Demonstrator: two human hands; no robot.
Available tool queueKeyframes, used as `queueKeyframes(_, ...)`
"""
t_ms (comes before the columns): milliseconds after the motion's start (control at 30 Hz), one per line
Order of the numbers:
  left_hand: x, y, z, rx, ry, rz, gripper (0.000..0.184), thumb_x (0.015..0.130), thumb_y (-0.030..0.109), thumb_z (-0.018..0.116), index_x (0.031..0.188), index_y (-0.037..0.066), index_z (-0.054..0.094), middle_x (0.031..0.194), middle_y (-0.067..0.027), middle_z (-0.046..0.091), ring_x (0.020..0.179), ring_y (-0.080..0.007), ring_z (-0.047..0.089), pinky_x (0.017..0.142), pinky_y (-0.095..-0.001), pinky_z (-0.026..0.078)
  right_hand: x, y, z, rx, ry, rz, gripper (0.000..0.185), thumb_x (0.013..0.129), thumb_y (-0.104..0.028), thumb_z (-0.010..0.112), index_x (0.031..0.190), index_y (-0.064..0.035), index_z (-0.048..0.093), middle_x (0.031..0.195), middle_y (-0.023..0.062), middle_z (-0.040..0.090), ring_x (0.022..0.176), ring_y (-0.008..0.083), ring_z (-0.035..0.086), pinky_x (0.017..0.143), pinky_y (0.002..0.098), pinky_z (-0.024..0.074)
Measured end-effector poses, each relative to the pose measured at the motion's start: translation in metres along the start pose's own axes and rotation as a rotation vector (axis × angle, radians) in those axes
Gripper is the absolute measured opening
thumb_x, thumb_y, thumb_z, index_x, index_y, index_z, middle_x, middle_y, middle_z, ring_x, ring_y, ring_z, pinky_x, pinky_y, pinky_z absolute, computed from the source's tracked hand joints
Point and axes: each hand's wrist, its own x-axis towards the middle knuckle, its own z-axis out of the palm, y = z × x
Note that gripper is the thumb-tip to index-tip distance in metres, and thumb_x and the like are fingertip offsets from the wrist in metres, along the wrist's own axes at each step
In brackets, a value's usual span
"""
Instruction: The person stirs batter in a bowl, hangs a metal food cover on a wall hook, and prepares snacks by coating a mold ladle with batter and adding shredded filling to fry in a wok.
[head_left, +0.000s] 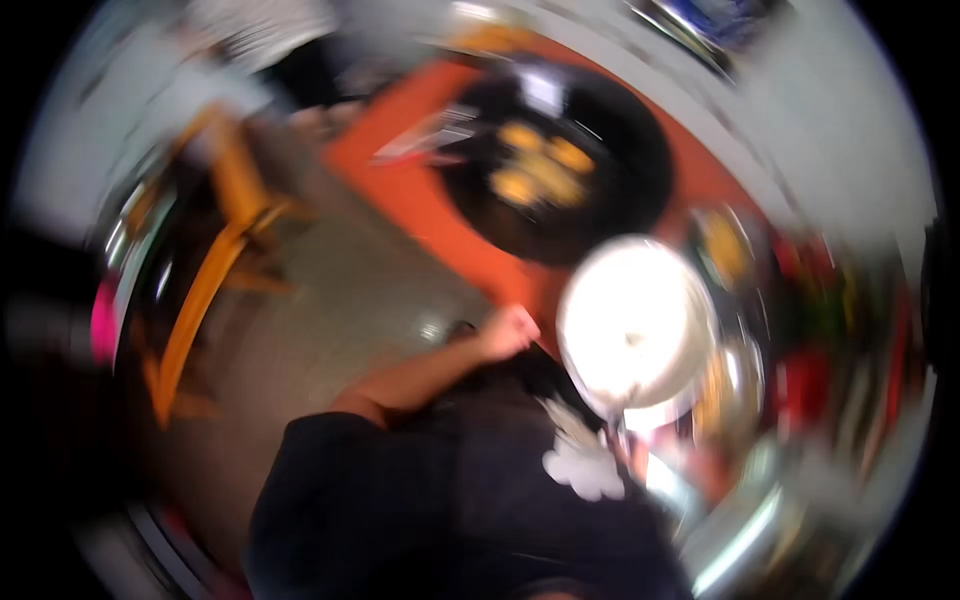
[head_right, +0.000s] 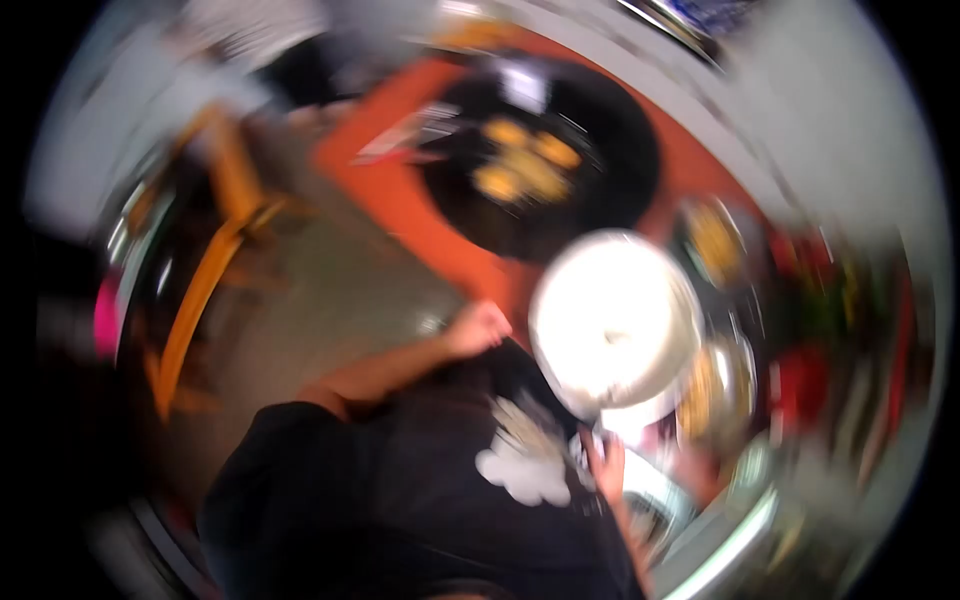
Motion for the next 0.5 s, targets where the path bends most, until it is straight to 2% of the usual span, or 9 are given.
queueKeyframes(33,-0.030,0.004,-0.008,0.335,0.036,-0.016,0.021,0.081,0.024,0.065,0.075,0.005,0.060,0.069,-0.0072,0.060,0.063,-0.0182,0.060,0.060,-0.0339,0.048,-0.001,0.005,-0.002,0.028,0.031,-0.024,0.044,0.074,-0.005,0.058,0.118,-0.0116,0.057,0.101,0.0161,0.055,0.089,0.0314,0.053,0.078,0.0415,0.0441)
queueKeyframes(67,-0.055,-0.028,-0.005,0.427,0.175,0.045,0.019,0.074,0.026,0.066,0.071,0.007,0.062,0.069,-0.0091,0.061,0.066,-0.0223,0.061,0.063,-0.0371,0.048,-0.005,0.014,-0.010,0.069,0.064,-0.050,0.040,0.075,-0.006,0.059,0.114,-0.0091,0.058,0.096,0.0151,0.056,0.085,0.0304,0.054,0.076,0.0411,0.0445)
queueKeyframes(100,-0.070,-0.030,-0.007,0.484,0.140,-0.092,0.018,0.072,0.026,0.066,0.071,0.008,0.062,0.068,-0.0102,0.061,0.067,-0.0241,0.060,0.063,-0.0360,0.046,-0.013,0.023,-0.015,0.101,0.120,-0.069,0.035,0.076,-0.007,0.060,0.111,-0.0066,0.059,0.091,0.0141,0.058,0.080,0.0294,0.055,0.074,0.0407,0.0448)
queueKeyframes(200,-0.109,-0.067,-0.044,0.330,0.243,-0.210,0.020,0.069,0.026,0.067,0.067,0.007,0.061,0.063,-0.0110,0.060,0.061,-0.0261,0.059,0.058,-0.0382,0.046,0.019,0.042,-0.019,0.236,0.275,-0.209,0.025,0.078,-0.011,0.062,0.100,0.0009,0.064,0.076,0.0111,0.062,0.067,0.0265,0.057,0.067,0.0394,0.0459)
queueKeyframes(267,-0.135,-0.075,-0.061,0.287,0.254,-0.352,0.021,0.072,0.026,0.065,0.064,0.006,0.061,0.061,-0.0093,0.061,0.060,-0.0228,0.059,0.058,-0.0371,0.046,0.077,0.034,-0.019,0.336,0.196,-0.279,0.017,0.077,-0.011,0.064,0.090,-0.0007,0.062,0.076,0.0122,0.062,0.075,0.0254,0.058,0.068,0.0401,0.0467)
queueKeyframes(367,-0.177,-0.091,-0.109,0.078,0.362,-0.399,0.024,0.077,0.027,0.062,0.066,0.006,0.061,0.064,-0.0084,0.063,0.058,-0.0202,0.059,0.057,-0.0364,0.046,0.191,-0.070,-0.035,0.100,-0.543,-0.229,0.027,0.078,-0.027,0.058,0.093,-0.0045,0.062,0.077,0.0184,0.062,0.077,0.0361,0.061,0.068,0.0400,0.0463)
queueKeyframes(400,-0.187,-0.103,-0.125,0.058,0.422,-0.395,0.023,0.079,0.027,0.061,0.069,0.006,0.061,0.064,-0.0082,0.062,0.058,-0.0196,0.059,0.057,-0.0363,0.046,0.209,-0.110,-0.028,0.051,-0.425,-0.266,0.030,0.078,-0.030,0.058,0.095,-0.0062,0.062,0.079,0.0196,0.062,0.079,0.0365,0.061,0.068,0.0409,0.0463)
queueKeyframes(500,-0.232,-0.157,-0.201,-0.022,0.579,-0.388,0.021,0.082,0.026,0.058,0.082,0.006,0.061,0.066,-0.0081,0.062,0.057,-0.0188,0.059,0.055,-0.0364,0.046,0.258,-0.214,0.026,0.152,-0.214,-0.302,0.016,0.074,-0.013,0.066,0.089,-0.0062,0.066,0.077,0.0139,0.062,0.076,0.0303,0.060,0.070,0.0379,0.0472)
